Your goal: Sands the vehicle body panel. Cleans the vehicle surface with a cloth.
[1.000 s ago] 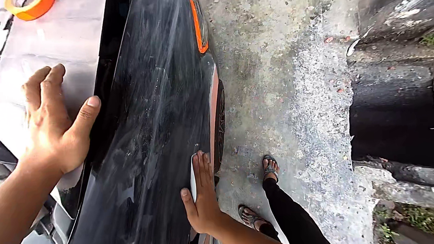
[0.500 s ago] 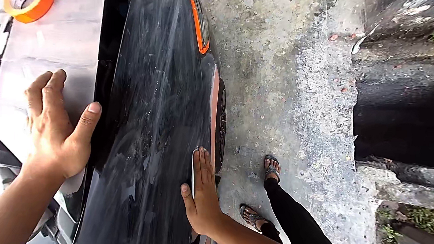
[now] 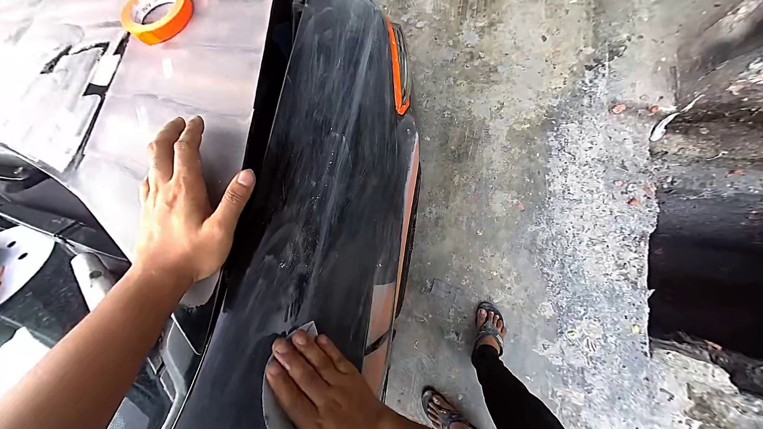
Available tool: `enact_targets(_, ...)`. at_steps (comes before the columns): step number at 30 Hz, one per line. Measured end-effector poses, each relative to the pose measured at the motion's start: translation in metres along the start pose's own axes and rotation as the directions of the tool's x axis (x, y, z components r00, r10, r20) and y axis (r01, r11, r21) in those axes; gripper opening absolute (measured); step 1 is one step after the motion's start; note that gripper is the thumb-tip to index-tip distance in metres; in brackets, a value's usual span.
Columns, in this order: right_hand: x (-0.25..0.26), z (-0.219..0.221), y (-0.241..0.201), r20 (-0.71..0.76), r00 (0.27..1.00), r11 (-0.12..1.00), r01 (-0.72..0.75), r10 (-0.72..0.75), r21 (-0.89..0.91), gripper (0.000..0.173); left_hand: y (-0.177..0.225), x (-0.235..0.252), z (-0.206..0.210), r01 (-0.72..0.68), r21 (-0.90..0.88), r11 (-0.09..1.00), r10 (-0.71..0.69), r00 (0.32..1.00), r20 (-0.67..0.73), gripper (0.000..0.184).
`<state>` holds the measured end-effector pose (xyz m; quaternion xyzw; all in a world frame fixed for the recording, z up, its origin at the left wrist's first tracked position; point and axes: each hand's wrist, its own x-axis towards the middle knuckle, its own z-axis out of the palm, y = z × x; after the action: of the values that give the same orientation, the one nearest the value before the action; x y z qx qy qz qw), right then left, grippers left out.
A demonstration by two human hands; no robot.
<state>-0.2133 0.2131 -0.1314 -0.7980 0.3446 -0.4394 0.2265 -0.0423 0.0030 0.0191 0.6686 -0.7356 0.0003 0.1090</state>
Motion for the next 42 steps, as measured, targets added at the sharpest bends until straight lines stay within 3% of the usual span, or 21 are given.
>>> enact_targets(2,0.031,-0.013,0.055,-0.018,0.999,0.998,0.043,-0.044,-0.036,0.085,0.001,0.001,-0.001,0.018,0.004,1.0,-0.018,1.0,-0.005,0.09)
enact_targets(4,0.081,-0.03,0.118,-0.047,0.999,0.999,-0.012,0.011,-0.038,0.083,0.003,0.001,-0.002,0.034,0.021,0.999,-0.034,0.999,0.013,0.092)
enact_targets(6,0.125,-0.046,0.154,-0.074,0.992,0.991,-0.109,0.103,-0.081,0.08,0.005,0.001,-0.002,0.045,0.035,0.998,-0.046,0.998,0.031,0.093)
enact_targets(7,0.135,-0.05,0.149,-0.058,0.985,0.978,-0.17,0.164,-0.119,0.079,0.005,0.0,-0.002,0.045,0.036,0.998,-0.046,0.998,0.034,0.094)
enact_targets(9,0.122,-0.05,0.093,-0.003,0.969,0.954,-0.244,0.248,-0.174,0.08,0.004,-0.001,-0.003,0.027,0.021,0.999,-0.027,0.999,0.028,0.093)
enact_targets(11,0.073,-0.039,0.021,0.074,0.978,0.973,-0.185,0.196,-0.136,0.082,0.002,-0.002,-0.003,0.009,-0.039,0.999,-0.01,1.0,-0.005,0.091)
enact_targets(13,0.038,-0.032,-0.006,0.102,0.992,0.992,-0.068,0.079,-0.103,0.082,-0.001,0.0,-0.003,-0.003,-0.112,0.994,-0.004,0.998,-0.061,0.086)
enact_targets(16,0.072,-0.041,0.044,0.097,0.994,0.982,-0.024,0.043,-0.185,0.078,-0.001,0.002,-0.004,0.004,-0.163,0.987,-0.02,0.995,-0.098,0.086)
enact_targets(18,0.13,-0.053,0.094,0.111,0.987,0.953,-0.08,0.117,-0.292,0.079,-0.001,0.003,-0.004,0.004,-0.171,0.985,-0.021,0.995,-0.1,0.088)
enact_targets(20,0.172,-0.056,0.114,0.115,0.971,0.921,-0.158,0.211,-0.355,0.081,-0.001,0.0,-0.003,0.0,-0.189,0.982,-0.021,0.994,-0.11,0.086)
enact_targets(22,0.17,-0.05,0.089,0.092,0.979,0.941,-0.147,0.183,-0.305,0.08,-0.003,-0.001,-0.004,-0.021,-0.234,0.972,-0.01,0.991,-0.132,0.081)
enact_targets(24,0.131,-0.044,0.047,0.136,0.99,0.986,-0.019,0.042,-0.166,0.083,-0.005,0.001,-0.004,-0.028,-0.283,0.959,-0.016,0.988,-0.151,0.078)
enact_targets(26,0.104,-0.042,0.036,0.175,0.982,0.987,0.1,-0.077,-0.127,0.088,-0.005,0.001,-0.004,-0.016,-0.29,0.957,-0.03,0.988,-0.154,0.079)
enact_targets(28,0.126,-0.048,0.068,0.207,0.973,0.974,0.142,-0.104,-0.177,0.085,-0.004,0.0,-0.005,-0.003,-0.261,0.965,-0.034,0.99,-0.137,0.081)
enact_targets(32,0.244,-0.063,0.173,0.293,0.955,0.951,0.049,0.045,-0.306,0.085,-0.003,-0.001,-0.006,0.007,-0.219,0.976,-0.03,0.995,-0.1,0.086)
enact_targets(34,0.27,-0.063,0.186,0.285,0.952,0.938,-0.011,0.116,-0.345,0.083,-0.002,-0.001,-0.006,0.007,-0.21,0.978,-0.028,0.995,-0.095,0.087)
enact_targets(36,0.247,-0.06,0.153,0.243,0.964,0.94,-0.022,0.11,-0.339,0.081,-0.002,-0.002,-0.006,0.005,-0.208,0.978,-0.027,0.994,-0.105,0.088)
enact_targets(40,0.139,-0.054,0.061,0.265,0.958,0.98,0.151,-0.112,-0.133,0.09,-0.002,-0.003,-0.003,0.009,-0.196,0.981,-0.031,0.993,-0.111,0.09)
enact_targets(42,0.132,-0.058,0.068,0.293,0.938,0.97,0.224,-0.187,-0.097,0.09,-0.002,-0.001,-0.005,0.015,-0.188,0.982,-0.034,0.994,-0.101,0.09)
